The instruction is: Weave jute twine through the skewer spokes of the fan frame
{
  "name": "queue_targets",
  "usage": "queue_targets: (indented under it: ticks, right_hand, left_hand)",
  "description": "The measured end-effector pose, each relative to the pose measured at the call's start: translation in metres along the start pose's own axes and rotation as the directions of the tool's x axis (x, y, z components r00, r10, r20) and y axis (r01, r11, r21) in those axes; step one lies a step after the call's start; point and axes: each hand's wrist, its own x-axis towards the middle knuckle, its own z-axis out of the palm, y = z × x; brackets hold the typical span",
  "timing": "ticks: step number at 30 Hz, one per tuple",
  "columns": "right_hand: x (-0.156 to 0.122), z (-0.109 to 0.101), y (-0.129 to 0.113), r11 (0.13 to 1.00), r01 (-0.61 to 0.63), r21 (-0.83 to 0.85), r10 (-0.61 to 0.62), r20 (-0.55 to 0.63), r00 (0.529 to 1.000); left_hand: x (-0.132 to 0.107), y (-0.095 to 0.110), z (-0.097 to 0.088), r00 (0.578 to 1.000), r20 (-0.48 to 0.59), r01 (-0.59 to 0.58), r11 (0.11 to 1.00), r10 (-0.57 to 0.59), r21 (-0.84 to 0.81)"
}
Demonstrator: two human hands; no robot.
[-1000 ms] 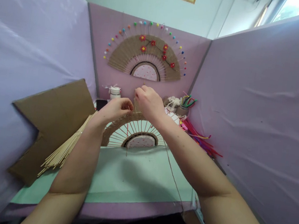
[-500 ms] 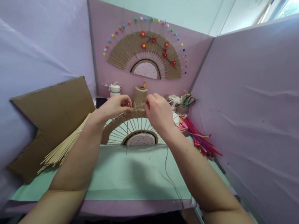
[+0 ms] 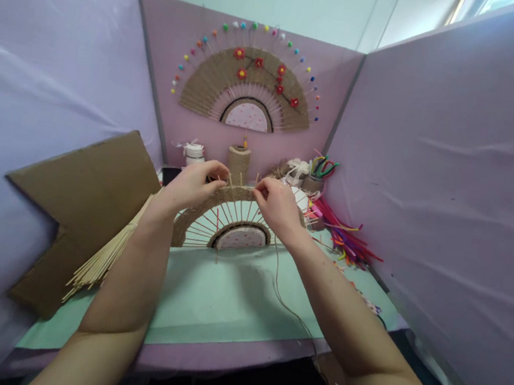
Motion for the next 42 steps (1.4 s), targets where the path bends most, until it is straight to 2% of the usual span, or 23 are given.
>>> queue_targets:
  ticks: [3,5,8,11,15,18,21,24,28,30,33,37,42]
  right_hand:
    - [-0.001,0.0,0.0,1.0,-0.014,0.003,0.014,0.006,1.0]
    - [-0.001,0.001,0.001,1.0,-0.01,0.003,0.01,0.006,1.0]
    - [-0.001,0.0,0.003,1.0,0.006,0.006,-0.006,0.0,1.0]
    - [-0.002,-0.003,0.005,1.0,0.019,0.017,-0.019,0.001,1.0]
    - [-0.003,-0.013,0.007,0.998,0.054,0.02,-0.053,-0.03,0.998]
    - [0.002,-0.026,0.005,0.989,0.144,-0.019,-0.145,-0.076,0.987]
    - [0.013,-0.036,0.0,0.968,0.236,-0.084,-0.243,-0.083,0.966]
    - [0.029,-0.037,-0.005,0.954,0.261,-0.151,-0.273,-0.063,0.96]
    - [0.042,-0.033,-0.006,0.947,0.186,-0.262,-0.193,0.0,0.981]
    - [0.039,-0.032,-0.005,0.943,0.151,-0.297,-0.156,0.008,0.988]
    - [0.024,-0.032,0.0,0.945,0.124,-0.302,-0.143,-0.042,0.989]
    - [-0.001,-0.022,0.015,0.975,0.089,-0.203,-0.109,-0.09,0.99]
    - [-0.017,-0.002,0.033,0.998,-0.058,0.026,0.06,-0.077,0.995]
  left_hand:
    - [-0.003,0.017,0.009,0.991,-0.121,-0.033,0.989,0.051,0.144]
    - [-0.002,0.025,0.019,0.984,-0.159,-0.042,0.979,0.075,0.202]
    - [0.0,0.03,0.031,0.986,-0.15,-0.032,0.966,0.072,0.256]
    - [0.001,0.03,0.036,0.988,-0.148,-0.01,0.961,0.052,0.275]
    - [0.002,0.027,0.034,0.992,-0.118,-0.012,0.97,0.042,0.241]
    - [0.003,0.026,0.032,0.996,-0.088,-0.005,0.977,0.025,0.213]
    - [0.004,0.025,0.031,0.997,-0.079,-0.002,0.98,0.018,0.198]
    - [0.005,0.025,0.031,0.997,-0.071,-0.009,0.98,0.023,0.198]
    - [0.004,0.024,0.031,0.997,-0.072,-0.017,0.978,0.033,0.208]
    - [0.004,0.023,0.031,0.996,-0.078,-0.014,0.978,0.031,0.206]
    - [0.005,0.022,0.032,0.997,-0.08,-0.007,0.981,0.023,0.194]
    - [0.007,0.019,0.032,0.997,-0.07,-0.013,0.983,0.026,0.183]
    - [0.005,0.02,0.032,0.996,-0.084,-0.006,0.978,0.024,0.21]
